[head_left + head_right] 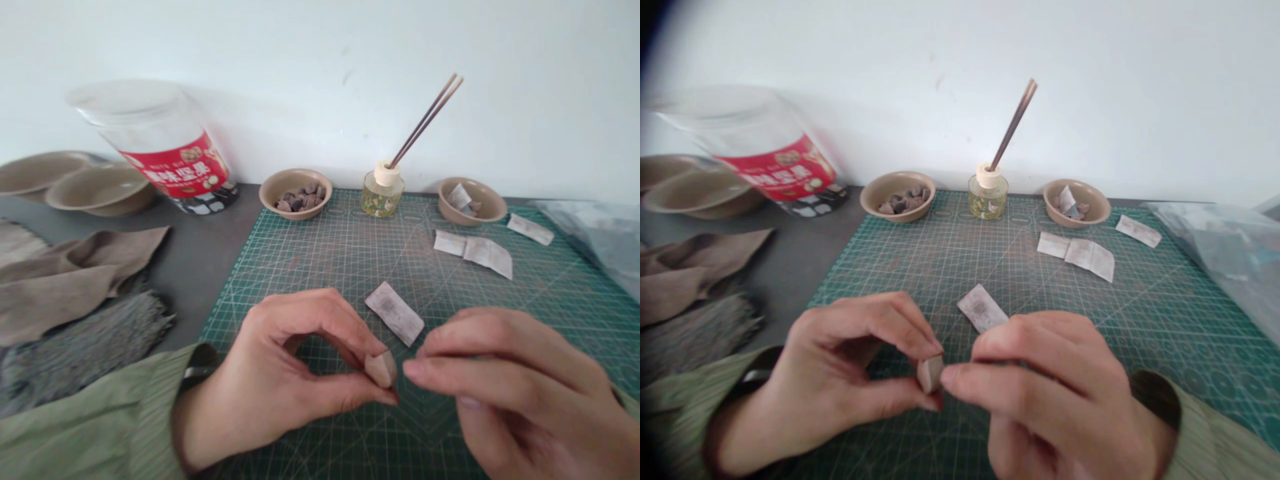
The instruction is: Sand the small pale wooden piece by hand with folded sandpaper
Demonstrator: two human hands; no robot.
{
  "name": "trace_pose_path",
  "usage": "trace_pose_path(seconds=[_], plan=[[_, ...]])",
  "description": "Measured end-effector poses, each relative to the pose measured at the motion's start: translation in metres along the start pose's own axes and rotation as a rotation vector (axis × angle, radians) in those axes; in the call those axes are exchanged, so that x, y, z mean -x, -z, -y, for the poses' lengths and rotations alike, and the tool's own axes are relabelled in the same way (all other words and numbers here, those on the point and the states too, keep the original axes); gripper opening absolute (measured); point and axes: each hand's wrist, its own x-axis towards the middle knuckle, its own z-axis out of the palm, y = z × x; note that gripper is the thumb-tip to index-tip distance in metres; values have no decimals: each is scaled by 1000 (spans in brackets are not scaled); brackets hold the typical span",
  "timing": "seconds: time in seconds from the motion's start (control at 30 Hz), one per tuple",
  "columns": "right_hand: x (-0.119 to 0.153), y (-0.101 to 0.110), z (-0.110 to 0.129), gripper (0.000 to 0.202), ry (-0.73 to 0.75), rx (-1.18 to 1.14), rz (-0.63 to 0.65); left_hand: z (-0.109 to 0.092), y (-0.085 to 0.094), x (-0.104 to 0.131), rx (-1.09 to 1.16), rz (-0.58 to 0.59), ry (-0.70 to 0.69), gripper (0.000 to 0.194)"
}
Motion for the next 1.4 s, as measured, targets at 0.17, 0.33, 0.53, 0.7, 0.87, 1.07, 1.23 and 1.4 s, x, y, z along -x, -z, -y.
trace_pose_path(seconds=[0.17, 0.33, 0.53, 0.7, 0.87, 1.07, 1.23, 1.4], plan=[[-8, -9, -4, 28, 5, -96, 5, 0, -2, 1, -43, 5, -2, 38], [-14, -13, -8, 31, 10, -155, 71, 1, -1, 3, -103, -1, -9, 39], [-14, -13, -11, 30, -13, -149, 83, 0, -1, 0, -151, 12, -67, 41], [-15, -13, -8, 22, -3, -125, 38, -5, 0, -3, -163, 27, -107, 34], [-13, -15, -8, 20, 13, -134, 18, -5, 1, -3, -201, 7, -110, 26], [-14, -14, -6, 14, 3, -62, 27, -4, 1, -2, -210, 7, -110, 26], [-9, -8, -8, 9, 61, -18, 78, -4, 0, -2, -210, 2, -101, 26], [12, -5, -6, 21, 126, 67, 4, -4, 0, -2, -186, 1, -90, 25]])
